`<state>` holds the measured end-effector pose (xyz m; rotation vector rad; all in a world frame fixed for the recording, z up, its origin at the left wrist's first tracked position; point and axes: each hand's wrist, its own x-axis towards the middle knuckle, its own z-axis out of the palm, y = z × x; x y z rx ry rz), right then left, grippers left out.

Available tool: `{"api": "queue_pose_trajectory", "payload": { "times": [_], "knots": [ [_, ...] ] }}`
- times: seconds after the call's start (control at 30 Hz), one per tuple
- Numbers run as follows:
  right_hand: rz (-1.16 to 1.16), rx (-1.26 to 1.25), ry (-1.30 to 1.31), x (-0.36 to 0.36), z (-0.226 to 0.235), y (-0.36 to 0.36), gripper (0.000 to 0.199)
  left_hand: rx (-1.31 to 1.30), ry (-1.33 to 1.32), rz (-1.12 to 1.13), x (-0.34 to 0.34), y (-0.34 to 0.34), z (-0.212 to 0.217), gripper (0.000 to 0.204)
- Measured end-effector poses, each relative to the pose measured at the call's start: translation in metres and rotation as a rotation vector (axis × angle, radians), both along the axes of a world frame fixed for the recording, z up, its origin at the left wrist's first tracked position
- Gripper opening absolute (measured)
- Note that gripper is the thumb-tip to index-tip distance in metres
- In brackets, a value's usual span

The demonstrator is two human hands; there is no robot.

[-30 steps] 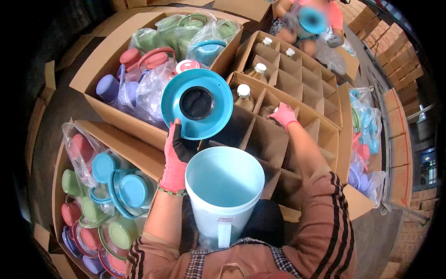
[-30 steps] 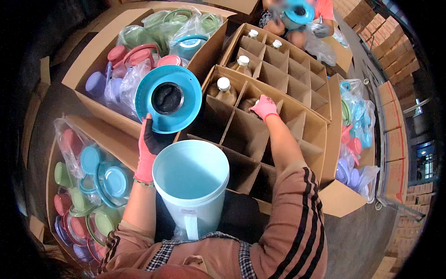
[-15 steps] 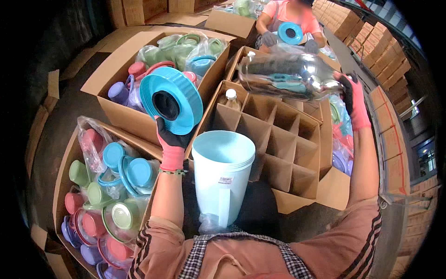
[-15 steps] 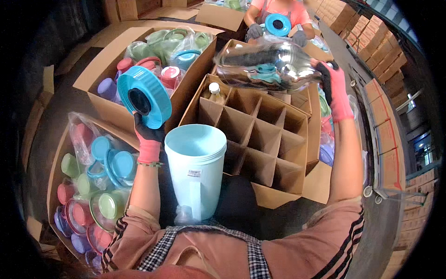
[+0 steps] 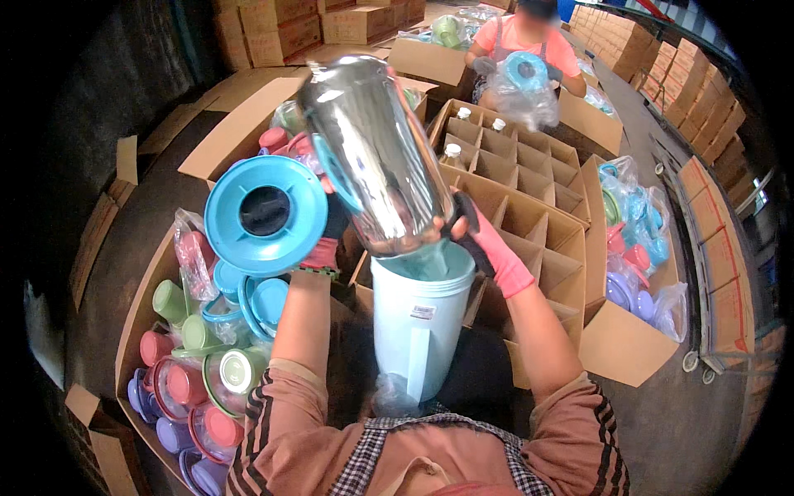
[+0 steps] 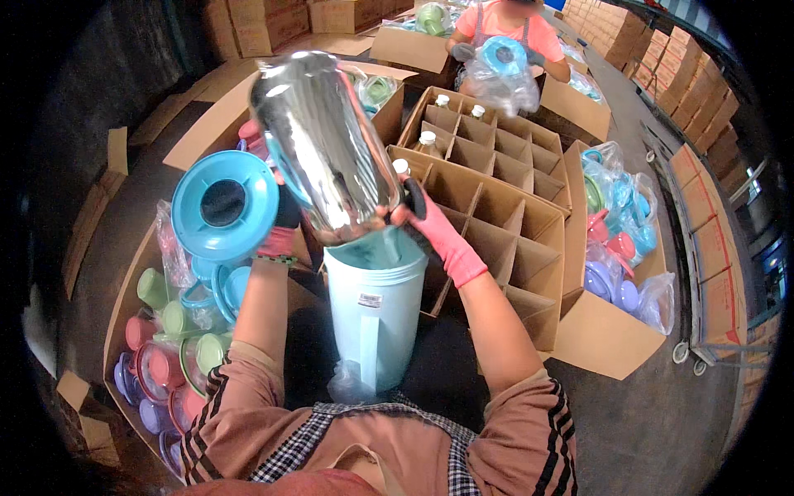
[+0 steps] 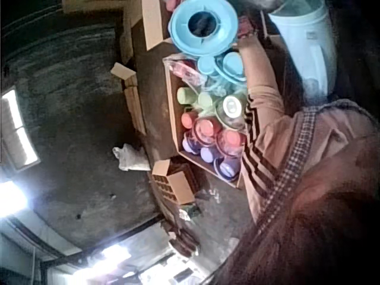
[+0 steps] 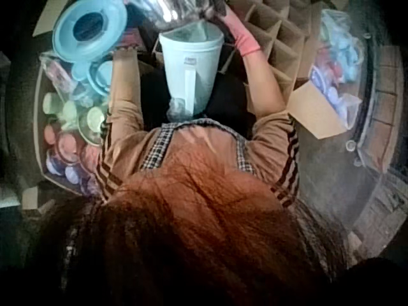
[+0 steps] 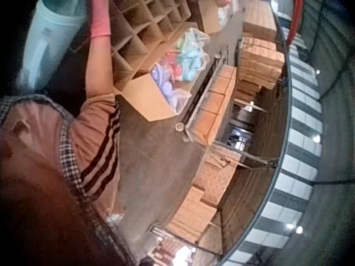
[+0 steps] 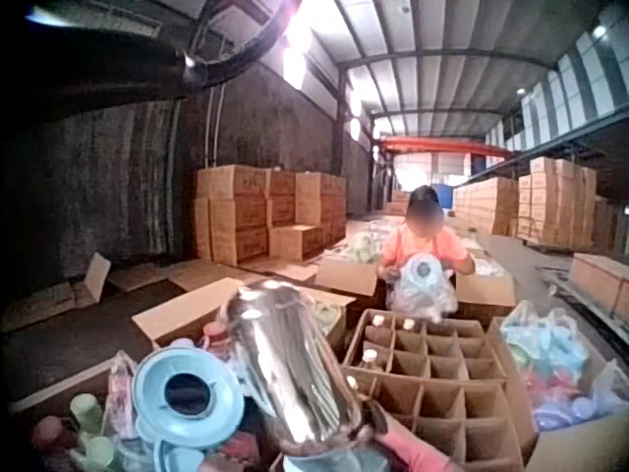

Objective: The person assembles plastic pitchers by removing them from plastic bags, inserting metal strainers, and securing lids. They handle pink and blue pitchers, placing the finished units into cardboard boxes. The process is repeated for multiple units.

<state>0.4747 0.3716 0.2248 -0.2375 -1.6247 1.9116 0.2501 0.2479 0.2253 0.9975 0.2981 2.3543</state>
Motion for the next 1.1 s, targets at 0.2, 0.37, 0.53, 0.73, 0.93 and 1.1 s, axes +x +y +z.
{"api": "queue_pose_trajectory", "payload": {
  "times": [0.2, 0.37, 0.53, 0.73, 0.93, 1.1],
  "knots": [
    [-0.081, -0.435, 0.111, 0.005, -0.021, 0.027, 0.046, -0.178, 0.133, -0.39, 0.022, 0.002, -0.031, 0.042],
    [-0.306, 0.052, -0.182, -0.006, 0.004, -0.004, 0.095, -0.197, 0.014, -0.497, 0.016, -0.007, -0.085, 0.036],
    [-0.174, 0.452, -0.514, 0.004, 0.009, -0.003, 0.075, -0.067, 0.012, -0.467, 0.036, -0.027, -0.056, 0.035],
    [0.211, 0.75, -1.062, 0.002, 0.058, -0.012, 0.061, -0.094, -0.002, -0.476, 0.051, -0.041, -0.051, 0.035],
    [0.645, 0.746, -0.935, -0.002, 0.041, -0.023, 0.067, -0.133, -0.007, -0.499, 0.067, -0.056, -0.047, 0.035],
    [0.348, 0.742, -0.814, 0.016, 0.03, -0.04, 0.061, -0.246, -0.026, -0.491, 0.065, -0.055, -0.03, 0.036]
  ]
}}
